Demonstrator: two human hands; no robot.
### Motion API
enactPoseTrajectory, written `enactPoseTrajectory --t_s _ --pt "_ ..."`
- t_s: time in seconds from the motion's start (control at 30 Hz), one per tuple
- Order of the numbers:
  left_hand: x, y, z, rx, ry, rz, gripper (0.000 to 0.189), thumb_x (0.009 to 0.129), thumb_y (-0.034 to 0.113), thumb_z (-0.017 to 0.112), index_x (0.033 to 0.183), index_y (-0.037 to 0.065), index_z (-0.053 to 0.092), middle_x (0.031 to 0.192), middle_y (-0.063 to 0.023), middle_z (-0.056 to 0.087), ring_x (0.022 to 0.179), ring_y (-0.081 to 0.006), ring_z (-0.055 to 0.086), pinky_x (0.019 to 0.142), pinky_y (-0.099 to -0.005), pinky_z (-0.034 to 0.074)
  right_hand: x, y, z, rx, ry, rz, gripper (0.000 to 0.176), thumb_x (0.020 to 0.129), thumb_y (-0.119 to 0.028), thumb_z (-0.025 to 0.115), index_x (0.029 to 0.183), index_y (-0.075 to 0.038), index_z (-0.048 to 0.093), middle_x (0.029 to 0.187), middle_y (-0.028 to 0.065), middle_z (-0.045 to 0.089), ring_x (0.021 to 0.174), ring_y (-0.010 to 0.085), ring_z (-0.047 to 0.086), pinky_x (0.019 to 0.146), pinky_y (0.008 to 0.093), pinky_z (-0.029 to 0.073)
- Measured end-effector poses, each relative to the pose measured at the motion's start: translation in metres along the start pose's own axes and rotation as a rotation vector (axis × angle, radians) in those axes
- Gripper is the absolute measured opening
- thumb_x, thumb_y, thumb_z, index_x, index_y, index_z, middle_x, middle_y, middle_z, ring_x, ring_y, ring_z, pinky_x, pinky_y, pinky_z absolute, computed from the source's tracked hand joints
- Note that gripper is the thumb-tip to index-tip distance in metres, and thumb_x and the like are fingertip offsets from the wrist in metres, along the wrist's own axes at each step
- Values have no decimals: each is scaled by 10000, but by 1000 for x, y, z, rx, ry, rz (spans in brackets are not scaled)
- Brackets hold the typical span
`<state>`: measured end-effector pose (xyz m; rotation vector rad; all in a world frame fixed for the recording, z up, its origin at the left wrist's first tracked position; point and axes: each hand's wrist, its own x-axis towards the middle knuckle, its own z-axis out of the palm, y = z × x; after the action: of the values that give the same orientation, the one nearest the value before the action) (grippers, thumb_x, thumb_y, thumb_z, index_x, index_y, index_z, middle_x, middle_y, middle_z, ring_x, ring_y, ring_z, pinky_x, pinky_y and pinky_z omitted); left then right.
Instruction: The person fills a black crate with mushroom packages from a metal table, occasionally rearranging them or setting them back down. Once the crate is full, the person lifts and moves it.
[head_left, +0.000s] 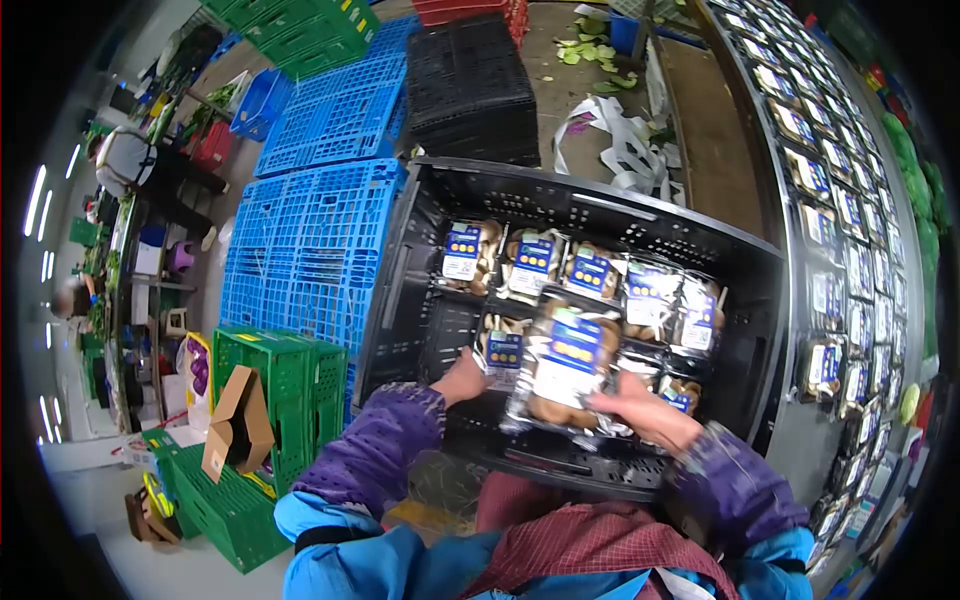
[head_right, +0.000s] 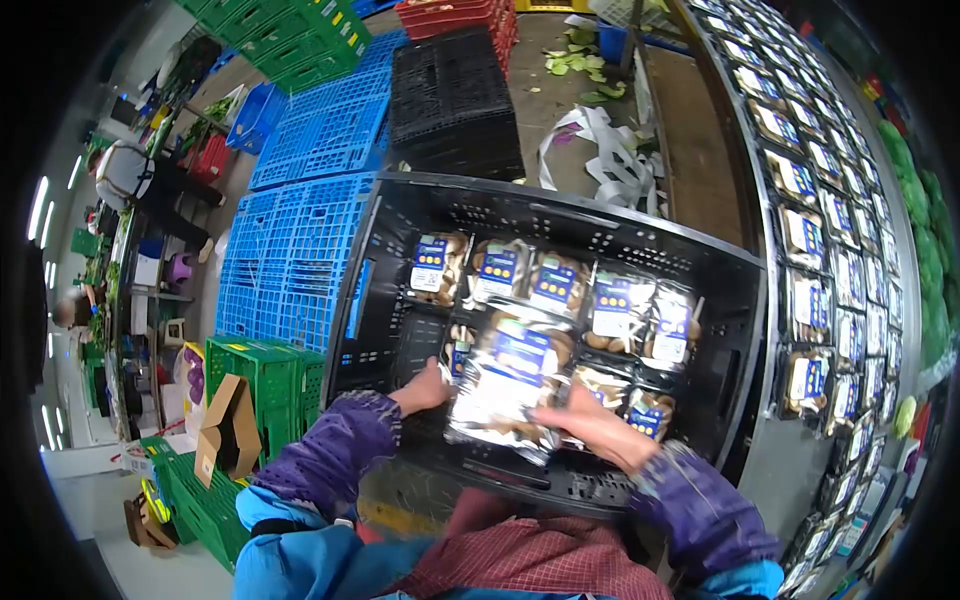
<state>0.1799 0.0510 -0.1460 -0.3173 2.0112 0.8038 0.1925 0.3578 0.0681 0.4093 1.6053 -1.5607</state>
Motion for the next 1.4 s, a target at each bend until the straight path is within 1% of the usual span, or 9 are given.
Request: enactPoseTrajectory --t_s 0.1,0.33,0.57,0.77,0.9,0.97,1.03,1.13,1.4 --pt "14 -33 6 -104 -56 117 667 749 292 637 1204 -104 353 1164 -293 461 1125 -362 451 927 -393 382 75 -13 43 71 -262 -52 662 759 -432 637 1099 77 384 885 88 499 758 122 487 535 234 438" --pt "-16 -1 47 576 52 340 380 805 237 529 1125 34 505 1144 -204 504 1075 -348 482 869 -434 408 169 4 133 120 -140 22 431 753 -362 666 906 31 576 620 21 526 486 75 479 409 207 398" --pt "-70 58 17 521 -95 162 491 769 316 593 1095 -37 493 979 -190 600 895 -348 592 770 -418 480 186 3 130 -834 -59 -85 569 684 -490 640 943 16 618 890 207 624 860 335 604 739 392 466" --pt "-106 62 5 710 105 256 394 737 325 643 940 -9 593 869 -183 618 779 -318 627 658 -394 509 174 6 112 -892 -165 -27 558 710 -502 611 956 -1 611 938 179 624 891 325 596 737 401 468" --pt "-124 93 -40 742 -61 270 353 759 284 605 963 0 564 851 -178 611 739 -334 619 651 -438 496 146 36 99 -1023 12 -404 293 757 -238 575 921 0 523 794 200 616 761 363 605 660 445 479" --pt "-106 100 -55 737 109 278 392 753 242 608 1071 32 518 985 -179 570 869 -336 580 721 -434 467 146 58 90 -1025 42 -488 272 752 -188 581 938 -8 497 787 201 611 759 360 604 655 441 478" --pt "-72 93 -65 798 766 777 476 746 221 619 1163 55 462 1105 -157 501 1041 -323 478 824 -432 406 149 64 84 -1034 24 -510 292 743 -170 586 966 -16 477 786 198 609 760 360 603 654 442 478" --pt "-50 80 -80 702 488 387 641 729 233 656 1270 66 356 1236 -134 398 1179 -309 340 925 -449 315 146 68 81 -1036 46 -496 291 769 -124 542 1025 -35 437 830 178 605 759 351 608 635 442 481" --pt "-45 52 -61 659 548 470 767 681 273 699 1309 60 316 1308 -188 326 1213 -352 299 962 -454 290 151 99 93 -1064 133 -534 357 715 -59 525 1062 -82 443 1010 165 533 800 321 608 610 428 497"
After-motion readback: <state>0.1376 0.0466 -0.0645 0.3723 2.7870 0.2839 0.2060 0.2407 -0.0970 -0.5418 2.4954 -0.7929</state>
